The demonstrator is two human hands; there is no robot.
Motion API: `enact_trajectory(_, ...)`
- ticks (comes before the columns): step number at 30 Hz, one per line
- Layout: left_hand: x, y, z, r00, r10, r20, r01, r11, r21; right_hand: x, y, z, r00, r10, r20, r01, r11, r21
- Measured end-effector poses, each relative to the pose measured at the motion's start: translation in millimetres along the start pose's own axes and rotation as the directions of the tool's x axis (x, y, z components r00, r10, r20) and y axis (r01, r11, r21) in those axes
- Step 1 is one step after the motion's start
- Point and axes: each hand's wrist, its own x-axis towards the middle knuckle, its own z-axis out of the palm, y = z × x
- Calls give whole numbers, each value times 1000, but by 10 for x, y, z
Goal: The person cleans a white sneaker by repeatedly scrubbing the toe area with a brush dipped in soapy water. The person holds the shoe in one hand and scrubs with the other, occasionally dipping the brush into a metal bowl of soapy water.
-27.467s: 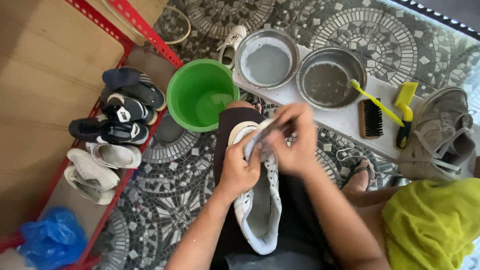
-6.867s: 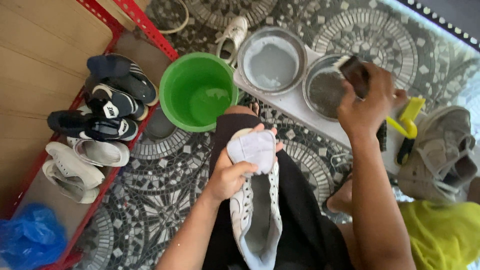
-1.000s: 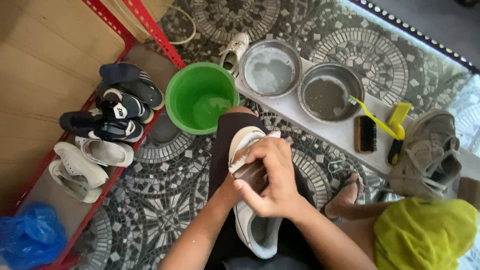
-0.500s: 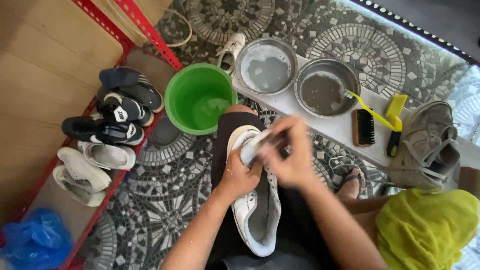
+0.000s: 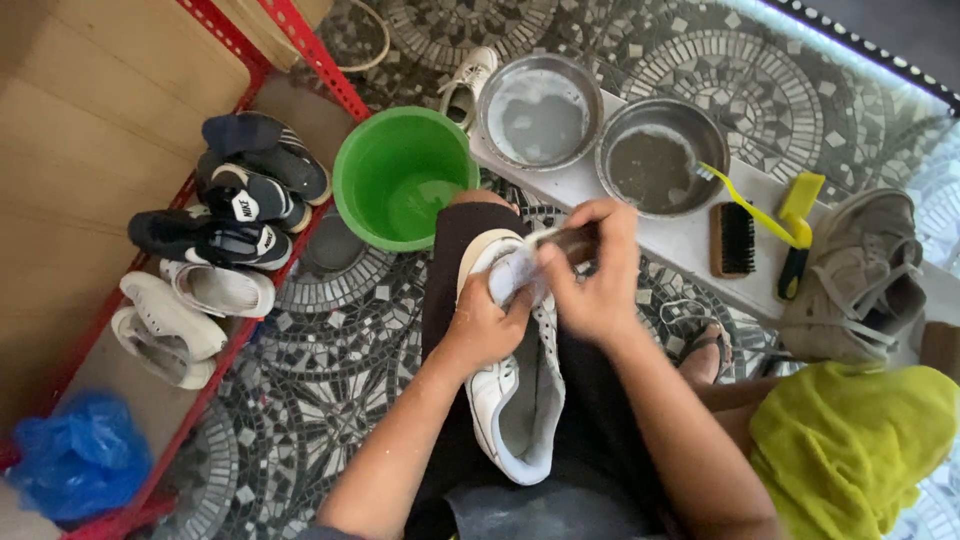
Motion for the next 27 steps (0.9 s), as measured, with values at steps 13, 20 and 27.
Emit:
enact_trajectory(13, 220, -73, 71, 1000, -26, 14, 26, 999, -19, 71, -502, 130, 993, -83, 82, 71, 987, 142)
enact_trajectory(20, 69, -121, 52, 1000, 26, 1, -26, 999, 34, 293, 148, -186, 996, -57, 67, 62, 996, -67)
enact_trajectory(27, 130, -42, 160, 1000, -2, 28, 2, 1000, 10, 57, -620, 63, 940, -209, 270, 220, 976, -9)
